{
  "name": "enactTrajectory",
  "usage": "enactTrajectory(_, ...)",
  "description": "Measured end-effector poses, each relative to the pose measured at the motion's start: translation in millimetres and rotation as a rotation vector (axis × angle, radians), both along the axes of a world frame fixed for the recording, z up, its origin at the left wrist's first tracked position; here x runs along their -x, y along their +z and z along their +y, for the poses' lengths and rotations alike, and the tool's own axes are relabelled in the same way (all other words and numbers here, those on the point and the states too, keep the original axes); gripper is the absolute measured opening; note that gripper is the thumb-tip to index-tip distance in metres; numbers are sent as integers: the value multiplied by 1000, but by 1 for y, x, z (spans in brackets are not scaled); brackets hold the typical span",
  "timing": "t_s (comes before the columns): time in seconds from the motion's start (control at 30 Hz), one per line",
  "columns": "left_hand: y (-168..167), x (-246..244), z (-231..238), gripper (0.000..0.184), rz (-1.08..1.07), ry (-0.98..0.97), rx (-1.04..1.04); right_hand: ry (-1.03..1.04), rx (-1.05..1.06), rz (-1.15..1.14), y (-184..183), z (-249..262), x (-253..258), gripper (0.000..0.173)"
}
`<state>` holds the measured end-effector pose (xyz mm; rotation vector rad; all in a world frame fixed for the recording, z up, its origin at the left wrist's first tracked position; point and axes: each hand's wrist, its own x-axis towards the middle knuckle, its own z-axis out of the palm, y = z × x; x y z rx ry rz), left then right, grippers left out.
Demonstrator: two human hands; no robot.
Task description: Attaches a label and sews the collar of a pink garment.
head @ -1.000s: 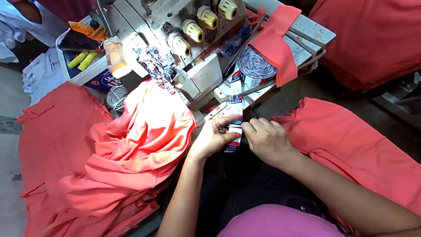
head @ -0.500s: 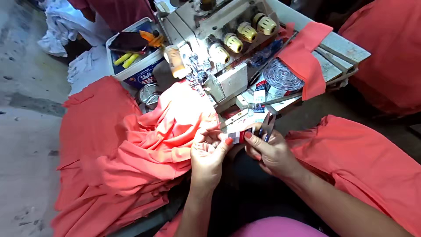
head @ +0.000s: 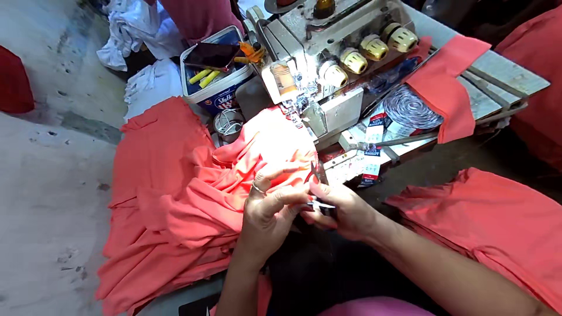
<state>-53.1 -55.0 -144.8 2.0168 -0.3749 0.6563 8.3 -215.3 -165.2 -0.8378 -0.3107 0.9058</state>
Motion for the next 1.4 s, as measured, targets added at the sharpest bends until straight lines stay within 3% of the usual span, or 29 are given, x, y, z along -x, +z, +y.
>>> enactTrajectory(0.13,-1,9,8,13,86,10,21,-273,8,-264,0,11,-3,18)
enactTrajectory(0.23,-4,11,8,8,102,70,161,-410,53,-492,-7,9,-4,13)
enactTrajectory(0.37,-6,8,0,8,134,116,335,-478,70,-549,-15,8,1,15)
enactTrajectory(0.67,-2,2,-3,23,159,188,277,-552,175,-791,-20,6,-4,8)
enactTrajectory(0.87,-6,0,-10,44,220,170,506,-555,150,-678,-22,7,-2,9)
enactTrajectory(1.17,-4,-7,-13,46,250,235,479,-538,145,-546,-22,8,-3,11)
enactTrajectory(1.27,-1,-12,-6,44,262,234,420,-673,229,-720,-32,7,-8,5)
enactTrajectory(1.4,11,-28,14,43,304,250,278,-842,352,-945,-52,7,-36,13)
